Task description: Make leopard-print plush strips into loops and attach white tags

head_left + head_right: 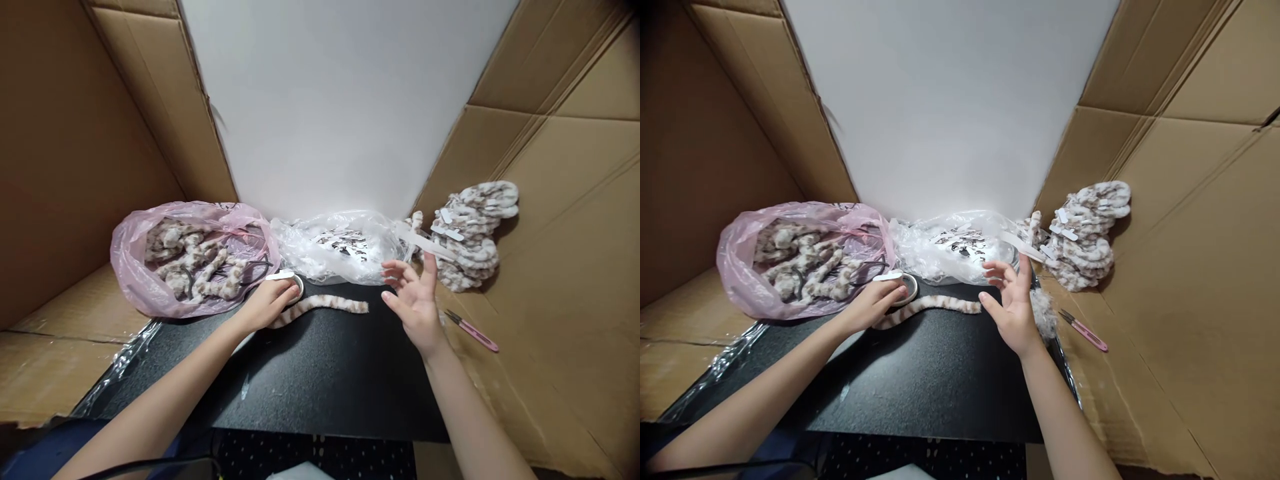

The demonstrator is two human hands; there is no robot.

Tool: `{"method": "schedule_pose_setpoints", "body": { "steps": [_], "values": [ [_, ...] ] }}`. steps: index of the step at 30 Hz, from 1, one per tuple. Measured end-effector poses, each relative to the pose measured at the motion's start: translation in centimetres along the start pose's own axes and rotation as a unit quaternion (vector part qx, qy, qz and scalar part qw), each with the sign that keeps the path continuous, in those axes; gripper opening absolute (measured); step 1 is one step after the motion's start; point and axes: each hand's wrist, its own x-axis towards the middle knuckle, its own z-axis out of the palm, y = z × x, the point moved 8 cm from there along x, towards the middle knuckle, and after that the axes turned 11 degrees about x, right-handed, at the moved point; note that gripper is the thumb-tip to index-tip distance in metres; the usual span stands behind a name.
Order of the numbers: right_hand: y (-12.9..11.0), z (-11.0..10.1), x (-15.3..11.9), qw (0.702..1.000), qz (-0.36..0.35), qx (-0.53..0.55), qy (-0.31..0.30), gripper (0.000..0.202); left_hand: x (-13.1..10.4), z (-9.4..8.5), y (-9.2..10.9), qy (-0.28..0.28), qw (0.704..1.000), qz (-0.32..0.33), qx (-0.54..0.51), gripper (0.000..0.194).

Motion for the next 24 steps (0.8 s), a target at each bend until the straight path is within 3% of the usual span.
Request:
{"method": "schedule_pose_setpoints", "body": {
  "steps": [2,3,6,9,11,14,20,24],
  "values": [
    [0.6,1.2,-0.1,0.999,0.025,0.031,-0.02,0.098,-0.1,0.2,1.5,-0.055,0.986,-0.007,-0.154,0.044],
    [1.0,2.0,-0.3,0.998,0.034,0.04,-0.036,0.101,-0.2,0.9,2.6,-0.115,0.967,-0.002,-0.229,0.045],
    [2.1,4.9,-1.3,0.992,0.052,0.056,-0.103,0.108,-1.4,3.4,6.4,-0.319,0.867,0.015,-0.383,0.048],
    [3.6,7.2,-2.3,0.977,0.085,0.097,-0.17,0.114,-1.8,4.5,8.1,-0.399,0.804,-0.001,-0.44,0.05],
    [4.6,7.5,-2.6,0.972,0.112,0.122,-0.166,0.115,-1.6,4.9,8.3,-0.416,0.788,-0.007,-0.453,0.05],
    [5.9,6.5,-2.6,0.978,0.135,0.119,-0.107,0.112,-1.3,5.3,7.9,-0.415,0.783,-0.007,-0.464,0.05],
    [7.3,5.2,-2.5,0.987,0.134,0.075,-0.035,0.114,-0.6,6.0,5.9,-0.299,0.798,-0.08,-0.517,0.04],
    [7.3,4.9,-2.6,0.998,0.056,0.009,-0.026,0.105,-0.8,7.0,4.5,-0.245,0.797,-0.148,-0.532,0.035]
  ]
}}
